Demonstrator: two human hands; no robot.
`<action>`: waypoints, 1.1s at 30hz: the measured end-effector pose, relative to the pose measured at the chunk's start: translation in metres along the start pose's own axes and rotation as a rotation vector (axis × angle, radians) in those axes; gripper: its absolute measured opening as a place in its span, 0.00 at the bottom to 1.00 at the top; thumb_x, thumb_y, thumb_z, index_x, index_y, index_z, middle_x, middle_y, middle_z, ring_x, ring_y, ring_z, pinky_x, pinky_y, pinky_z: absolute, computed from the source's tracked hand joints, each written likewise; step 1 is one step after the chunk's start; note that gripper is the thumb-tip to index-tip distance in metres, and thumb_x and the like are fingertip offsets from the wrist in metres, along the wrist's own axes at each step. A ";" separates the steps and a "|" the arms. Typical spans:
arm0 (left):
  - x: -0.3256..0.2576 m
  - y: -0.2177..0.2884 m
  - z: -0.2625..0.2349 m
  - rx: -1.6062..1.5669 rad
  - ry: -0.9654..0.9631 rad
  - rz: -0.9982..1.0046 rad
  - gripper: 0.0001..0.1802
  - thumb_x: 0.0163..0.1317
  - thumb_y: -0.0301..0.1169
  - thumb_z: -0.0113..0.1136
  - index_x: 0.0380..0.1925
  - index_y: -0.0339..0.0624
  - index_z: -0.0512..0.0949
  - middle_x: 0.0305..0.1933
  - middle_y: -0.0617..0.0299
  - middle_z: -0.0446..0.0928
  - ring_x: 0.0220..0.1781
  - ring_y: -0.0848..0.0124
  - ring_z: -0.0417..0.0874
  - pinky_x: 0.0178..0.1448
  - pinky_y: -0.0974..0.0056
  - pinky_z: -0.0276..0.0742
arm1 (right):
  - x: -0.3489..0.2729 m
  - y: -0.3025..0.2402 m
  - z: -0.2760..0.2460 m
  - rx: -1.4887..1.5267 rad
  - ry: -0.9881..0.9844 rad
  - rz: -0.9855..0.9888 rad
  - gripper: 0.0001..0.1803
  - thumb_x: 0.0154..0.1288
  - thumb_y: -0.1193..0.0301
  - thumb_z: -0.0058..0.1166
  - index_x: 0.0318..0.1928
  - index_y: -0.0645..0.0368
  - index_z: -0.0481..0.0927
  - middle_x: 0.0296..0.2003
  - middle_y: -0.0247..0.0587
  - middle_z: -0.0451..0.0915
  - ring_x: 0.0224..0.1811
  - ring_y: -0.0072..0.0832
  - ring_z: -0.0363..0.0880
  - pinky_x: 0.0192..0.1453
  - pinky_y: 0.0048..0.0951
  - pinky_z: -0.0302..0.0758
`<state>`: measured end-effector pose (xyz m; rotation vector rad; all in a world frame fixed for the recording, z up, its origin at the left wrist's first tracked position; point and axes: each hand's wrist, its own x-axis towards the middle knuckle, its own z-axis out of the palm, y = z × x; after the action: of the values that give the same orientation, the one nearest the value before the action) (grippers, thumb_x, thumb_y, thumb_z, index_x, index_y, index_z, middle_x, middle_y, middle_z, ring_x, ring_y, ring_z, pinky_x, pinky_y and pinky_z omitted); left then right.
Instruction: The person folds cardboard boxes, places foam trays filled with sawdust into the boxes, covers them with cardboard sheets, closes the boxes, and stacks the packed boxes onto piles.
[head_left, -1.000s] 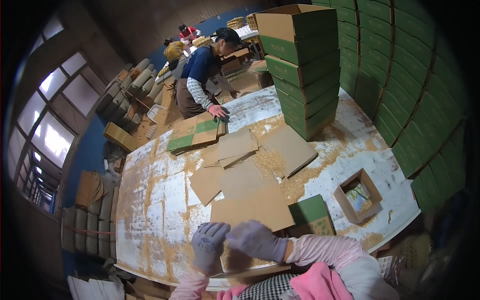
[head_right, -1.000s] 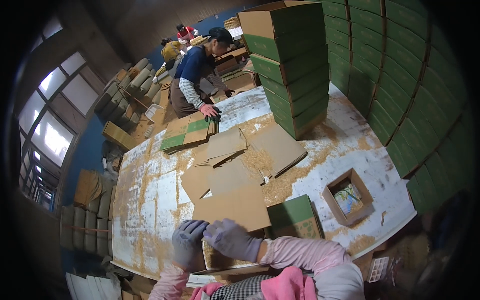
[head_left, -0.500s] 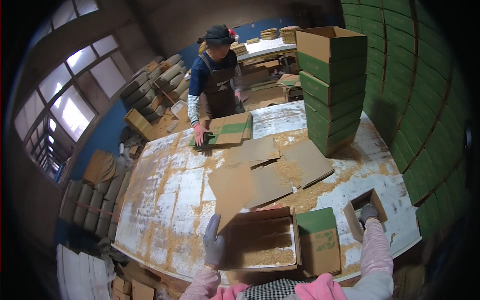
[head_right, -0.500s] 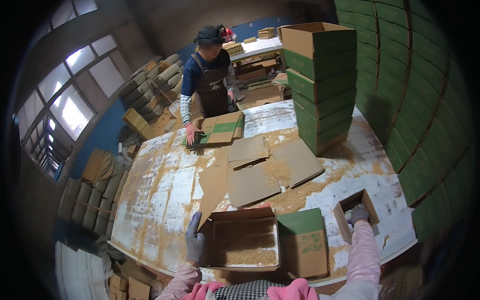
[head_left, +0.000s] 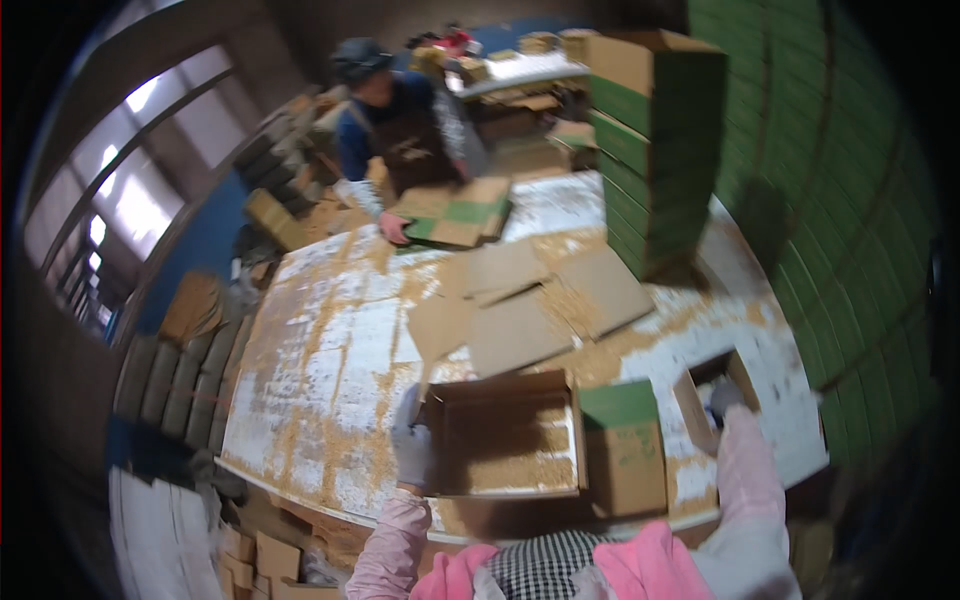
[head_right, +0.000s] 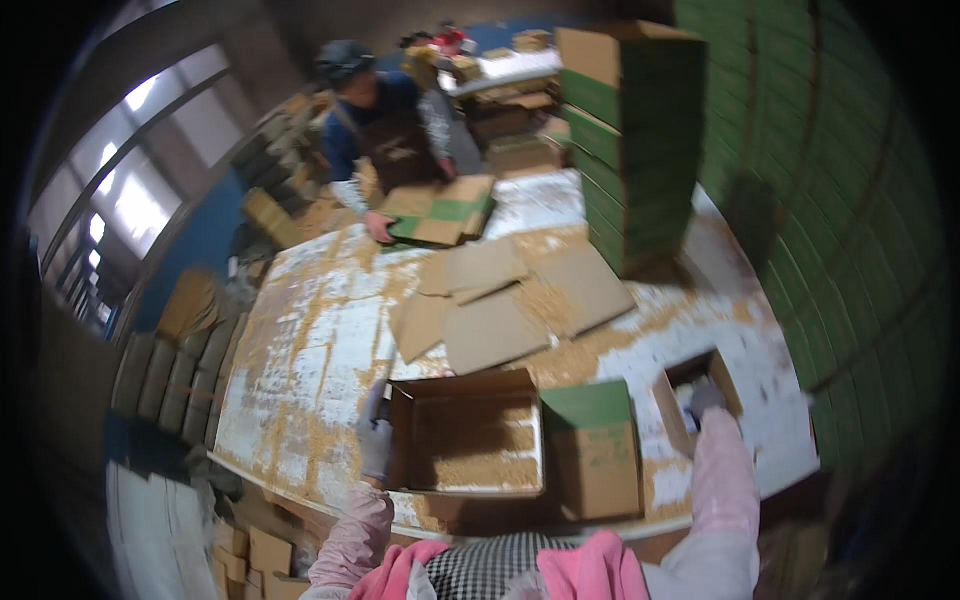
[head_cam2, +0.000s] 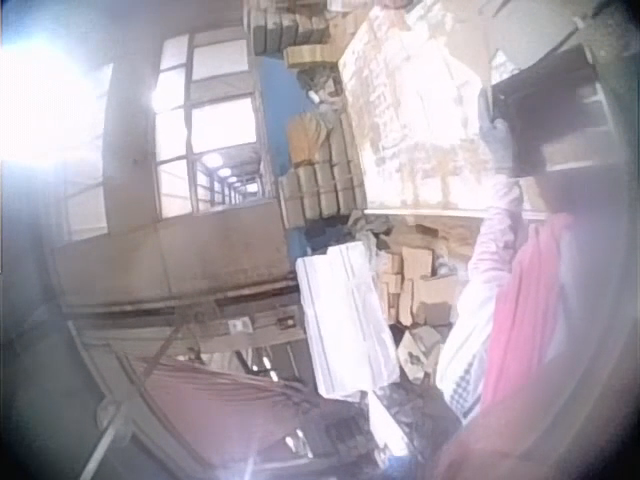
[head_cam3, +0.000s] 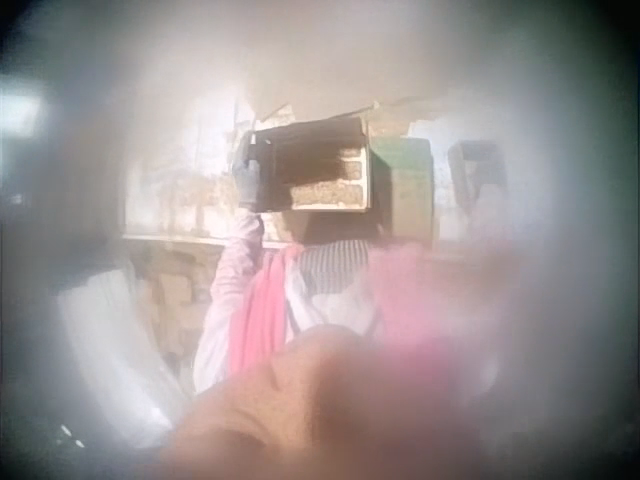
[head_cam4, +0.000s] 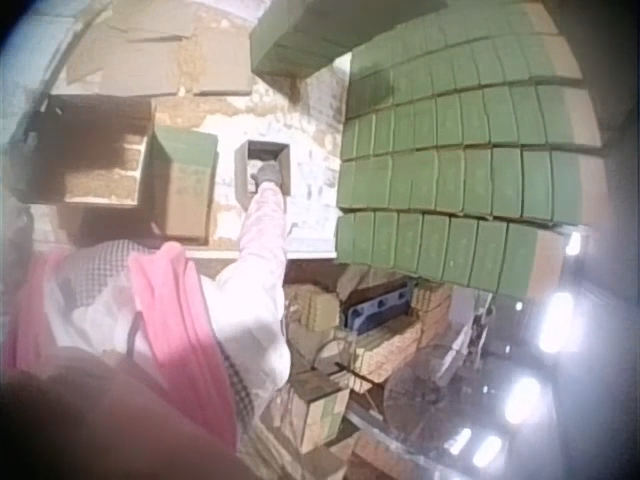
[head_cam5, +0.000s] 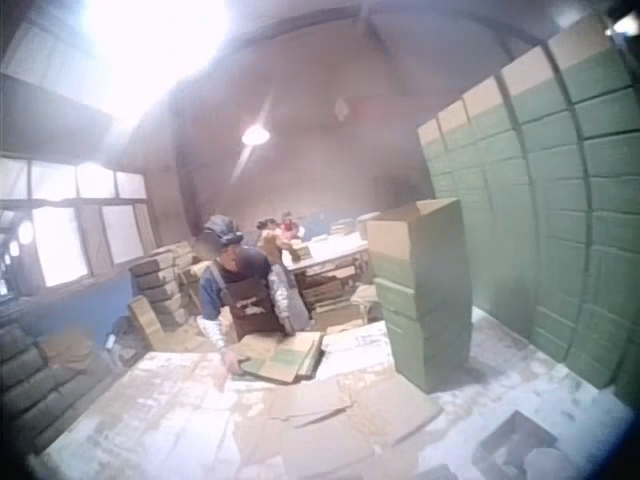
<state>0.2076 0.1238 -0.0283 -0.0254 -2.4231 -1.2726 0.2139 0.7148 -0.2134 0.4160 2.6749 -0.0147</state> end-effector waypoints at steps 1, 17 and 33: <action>-0.001 -0.003 0.000 0.017 0.026 0.010 0.27 0.55 0.15 0.38 0.57 0.34 0.71 0.51 0.50 0.78 0.53 0.61 0.78 0.56 0.62 0.72 | 0.020 0.016 0.027 -0.180 -0.052 -0.173 0.25 0.65 0.61 0.46 0.60 0.59 0.71 0.59 0.51 0.71 0.63 0.37 0.69 0.65 0.31 0.65; -0.009 -0.019 -0.019 -0.262 -0.050 -0.102 0.32 0.51 0.18 0.34 0.60 0.31 0.67 0.47 0.59 0.74 0.42 0.72 0.73 0.45 0.71 0.70 | -0.062 -0.021 -0.073 0.479 0.185 0.235 0.12 0.49 0.68 0.64 0.37 0.51 0.83 0.39 0.41 0.83 0.43 0.39 0.81 0.49 0.36 0.76; -0.009 -0.028 -0.011 -0.478 -0.018 -0.063 0.32 0.54 0.14 0.30 0.62 0.32 0.64 0.52 0.59 0.73 0.47 0.74 0.74 0.50 0.72 0.72 | -0.119 -0.048 -0.070 0.988 0.567 0.182 0.24 0.59 0.69 0.56 0.56 0.58 0.70 0.45 0.49 0.78 0.52 0.41 0.75 0.55 0.37 0.70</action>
<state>0.2144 0.1003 -0.0484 -0.0949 -2.0913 -1.8558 0.2733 0.6401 -0.1034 1.0805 2.9586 -1.3769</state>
